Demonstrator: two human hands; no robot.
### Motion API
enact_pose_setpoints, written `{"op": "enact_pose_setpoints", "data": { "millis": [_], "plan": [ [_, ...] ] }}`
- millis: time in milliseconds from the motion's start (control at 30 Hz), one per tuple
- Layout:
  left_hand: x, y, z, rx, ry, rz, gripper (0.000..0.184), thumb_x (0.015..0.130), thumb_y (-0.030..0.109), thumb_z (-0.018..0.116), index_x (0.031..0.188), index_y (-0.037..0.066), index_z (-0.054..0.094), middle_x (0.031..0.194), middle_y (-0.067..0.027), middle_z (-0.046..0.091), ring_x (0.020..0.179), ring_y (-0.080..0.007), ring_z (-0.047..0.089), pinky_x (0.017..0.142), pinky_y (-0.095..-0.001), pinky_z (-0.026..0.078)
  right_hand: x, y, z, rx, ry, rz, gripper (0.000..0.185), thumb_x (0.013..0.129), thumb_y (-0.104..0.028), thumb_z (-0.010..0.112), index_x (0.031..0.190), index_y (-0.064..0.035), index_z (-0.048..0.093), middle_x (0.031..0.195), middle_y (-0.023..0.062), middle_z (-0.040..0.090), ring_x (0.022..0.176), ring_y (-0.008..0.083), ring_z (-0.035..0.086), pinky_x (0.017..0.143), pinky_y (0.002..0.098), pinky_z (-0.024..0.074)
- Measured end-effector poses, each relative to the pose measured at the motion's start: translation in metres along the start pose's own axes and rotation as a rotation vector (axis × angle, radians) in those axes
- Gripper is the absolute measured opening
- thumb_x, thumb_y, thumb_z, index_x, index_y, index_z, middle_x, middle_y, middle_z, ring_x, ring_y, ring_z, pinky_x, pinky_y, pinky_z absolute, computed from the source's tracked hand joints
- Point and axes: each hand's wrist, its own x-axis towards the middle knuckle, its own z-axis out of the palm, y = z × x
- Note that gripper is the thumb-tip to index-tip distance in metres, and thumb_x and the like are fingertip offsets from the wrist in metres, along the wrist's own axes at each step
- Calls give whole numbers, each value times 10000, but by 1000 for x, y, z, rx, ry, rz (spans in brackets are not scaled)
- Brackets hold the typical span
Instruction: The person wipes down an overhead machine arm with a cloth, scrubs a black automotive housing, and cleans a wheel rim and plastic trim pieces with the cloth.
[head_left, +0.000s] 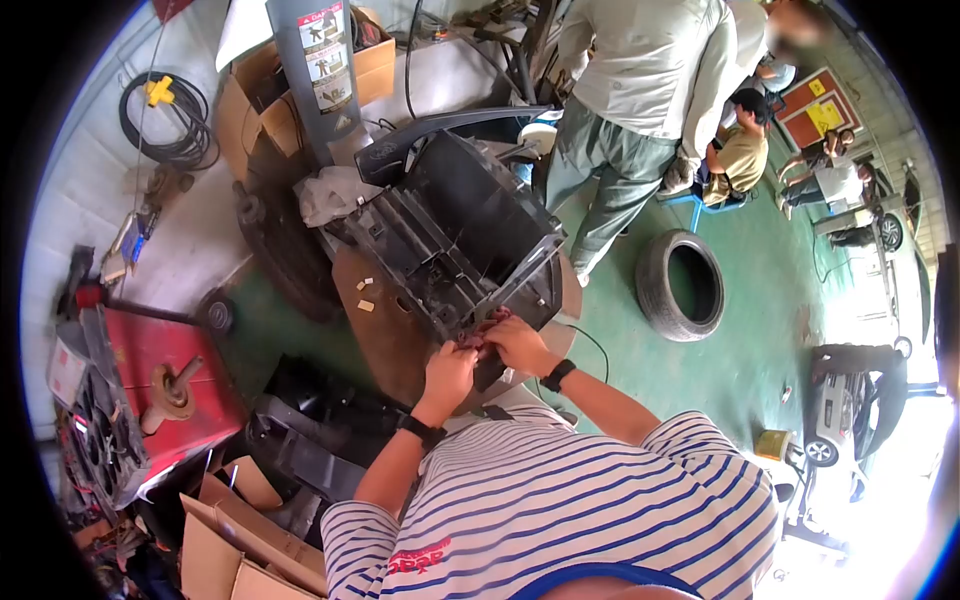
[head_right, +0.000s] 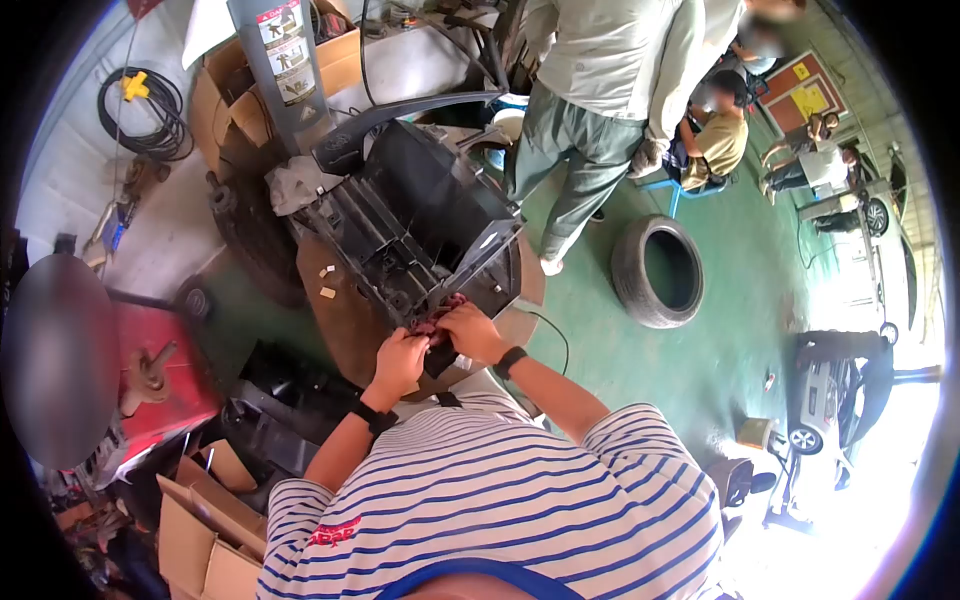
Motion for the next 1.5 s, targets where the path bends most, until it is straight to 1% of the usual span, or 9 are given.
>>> {"op": "enact_pose_setpoints", "data": {
  "millis": [300, 367, 433, 500, 600, 833, 967, 1233, 1500],
  "plan": [
    [33, 35, -27, -166, 37, -17, 201, 887, 267, 607, 839, 76, 645, 735, -134, 646, 681, -341, 615, 606, -449, 485, -7, -17, -79, -23, 178, 104, 421, 757, -53, 600, 1172, -120, 619, 1027, 117, 657, 966, 330, 613, 891, 422, 476],
    [26, 40, -5, -288, -90, -69, 284, 906, 336, 581, 790, 76, 568, 718, -186, 623, 665, -395, 612, 573, -499, 473, -23, -12, -74, 49, 15, 235, 329, 772, -112, 610, 1098, -104, 659, 1008, 112, 654, 1009, 344, 600, 932, 459, 444],
    [15, 32, 29, -345, -187, -30, 289, 902, 355, 587, 836, 75, 562, 739, -200, 629, 689, -417, 614, 592, -524, 470, -30, 0, -62, -332, -225, -154, 220, 776, -179, 612, 960, -95, 700, 970, 101, 648, 993, 324, 593, 938, 483, 409],
    [17, 33, 42, -315, -213, -103, 315, 899, 370, 590, 880, 57, 559, 807, -220, 648, 754, -430, 621, 644, -533, 480, -33, 15, -34, -336, -24, -197, 172, 791, -220, 574, 871, -114, 684, 877, 60, 635, 850, 282, 576, 871, 453, 415],
    [23, 24, 46, -339, -279, -125, 375, 896, 356, 579, 955, -12, 545, 891, -269, 650, 789, -444, 637, 688, -548, 504, -19, 10, -22, -436, -211, -122, 179, 806, -217, 545, 867, -113, 678, 872, 60, 641, 855, 286, 578, 850, 461, 416],
    [14, 7, 29, -371, -187, -159, 295, 846, 283, 637, 873, -5, 582, 791, -247, 651, 730, -426, 631, 641, -509, 501, -9, 0, -12, -409, -304, -52, 234, 811, -238, 530, 915, -115, 700, 960, 42, 663, 962, 296, 592, 828, 423, 448],
    [3, -3, 3, -414, -339, -114, 298, 807, 330, 658, 841, 35, 644, 829, -207, 671, 790, -391, 642, 688, -483, 499, -22, 0, 6, -221, -75, -370, 225, 867, -226, 533, 983, -82, 661, 876, 98, 645, 925, 295, 592, 840, 445, 432],
    [9, 9, 7, -502, -348, -35, 292, 828, 304, 664, 852, 17, 621, 812, -201, 660, 770, -392, 633, 656, -452, 482, -8, -26, -58, -16, -422, 62, 254, 912, -270, 527, 1033, -95, 665, 930, 154, 650, 949, 330, 593, 886, 443, 433],
    [14, 22, 23, -437, -144, -42, 251, 847, 270, 637, 842, 30, 561, 809, -183, 637, 768, -380, 626, 637, -481, 473, -20, -6, -79, -134, -180, -84, 272, 910, -250, 528, 1095, -86, 642, 1089, 115, 633, 1083, 317, 553, 982, 452, 398]
  ]
}}
